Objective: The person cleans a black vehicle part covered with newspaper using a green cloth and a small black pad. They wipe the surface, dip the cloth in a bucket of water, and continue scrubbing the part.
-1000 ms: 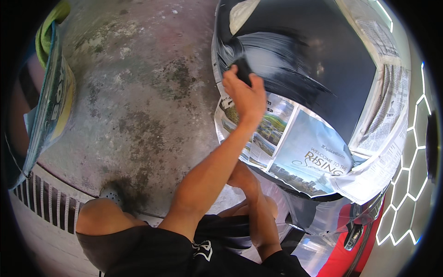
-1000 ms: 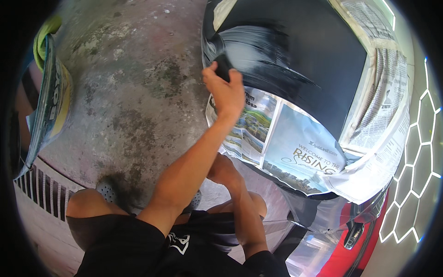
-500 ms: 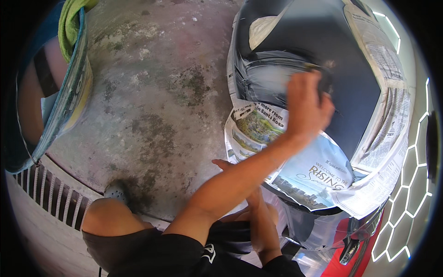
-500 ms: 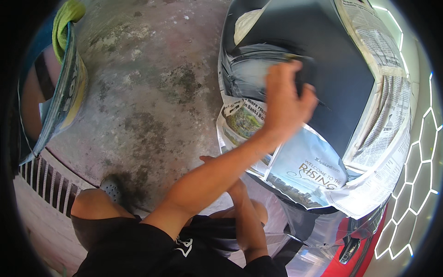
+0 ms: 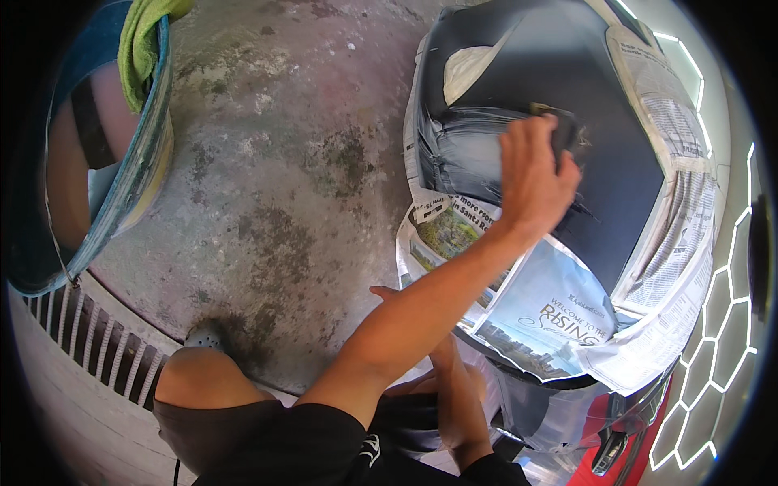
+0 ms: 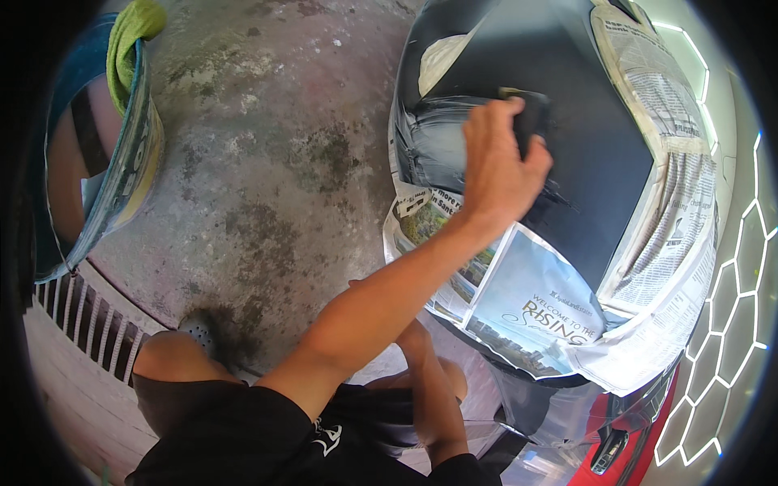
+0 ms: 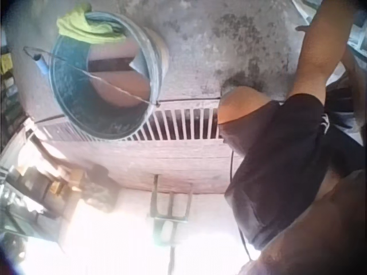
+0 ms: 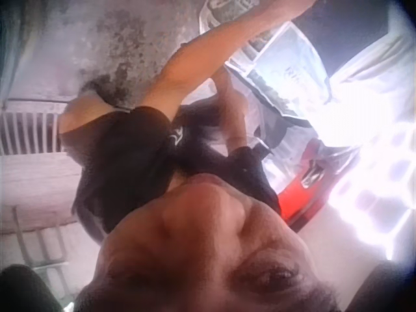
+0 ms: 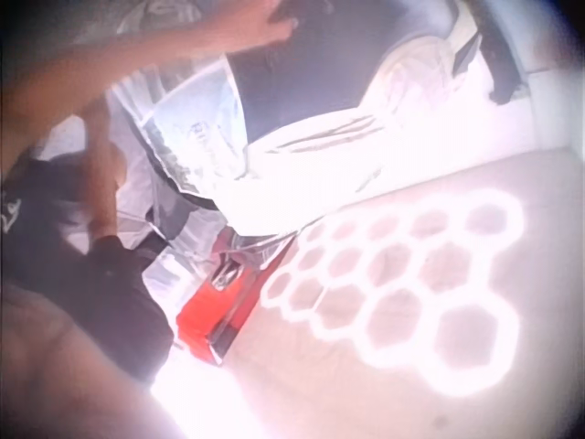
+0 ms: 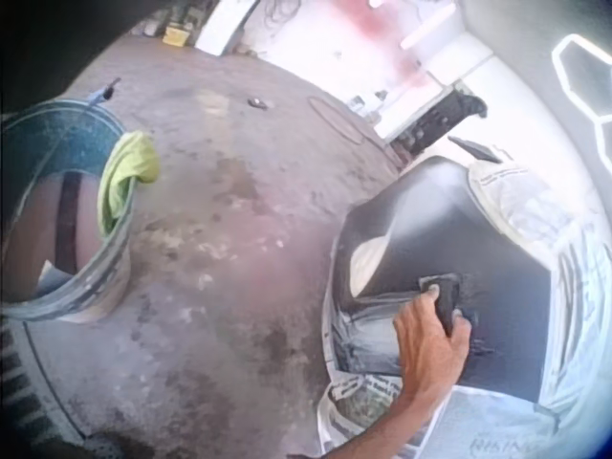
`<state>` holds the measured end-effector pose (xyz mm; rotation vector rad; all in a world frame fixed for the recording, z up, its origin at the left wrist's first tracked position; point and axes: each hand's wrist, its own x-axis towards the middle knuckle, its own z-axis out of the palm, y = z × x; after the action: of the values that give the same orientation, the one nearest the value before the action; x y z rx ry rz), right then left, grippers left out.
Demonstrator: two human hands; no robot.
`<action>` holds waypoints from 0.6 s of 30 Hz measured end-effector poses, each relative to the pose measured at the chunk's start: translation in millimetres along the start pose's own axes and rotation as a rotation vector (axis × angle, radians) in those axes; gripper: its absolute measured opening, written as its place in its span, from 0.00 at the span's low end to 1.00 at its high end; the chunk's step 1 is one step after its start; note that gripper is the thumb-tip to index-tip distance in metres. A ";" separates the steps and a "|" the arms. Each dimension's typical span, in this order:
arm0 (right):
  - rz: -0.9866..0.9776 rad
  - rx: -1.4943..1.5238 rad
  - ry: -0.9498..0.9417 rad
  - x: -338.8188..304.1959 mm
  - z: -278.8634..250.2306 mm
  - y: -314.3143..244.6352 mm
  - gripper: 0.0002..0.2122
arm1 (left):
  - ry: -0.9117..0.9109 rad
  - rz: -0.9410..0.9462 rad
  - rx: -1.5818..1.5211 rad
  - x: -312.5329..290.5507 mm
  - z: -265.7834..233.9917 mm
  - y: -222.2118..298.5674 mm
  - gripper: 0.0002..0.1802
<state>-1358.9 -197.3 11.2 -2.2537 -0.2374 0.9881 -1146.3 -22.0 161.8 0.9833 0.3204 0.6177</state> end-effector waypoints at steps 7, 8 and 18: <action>0.216 -0.272 -0.140 27.2 16.0 -56.1 0.32 | 0.054 -0.206 0.051 48.7 -41.6 -33.4 0.29; 0.137 -0.070 -0.035 10.8 12.0 -42.0 0.31 | -0.014 -0.093 -0.016 31.5 -15.5 -2.5 0.29; 0.215 -0.236 -0.103 46.0 22.2 -64.0 0.29 | 0.015 -0.235 0.088 64.4 -45.5 -25.2 0.31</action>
<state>-1336.6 -118.5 13.6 -2.4833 -0.1653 1.2477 -1110.6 38.3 117.7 1.0085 0.4718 0.4001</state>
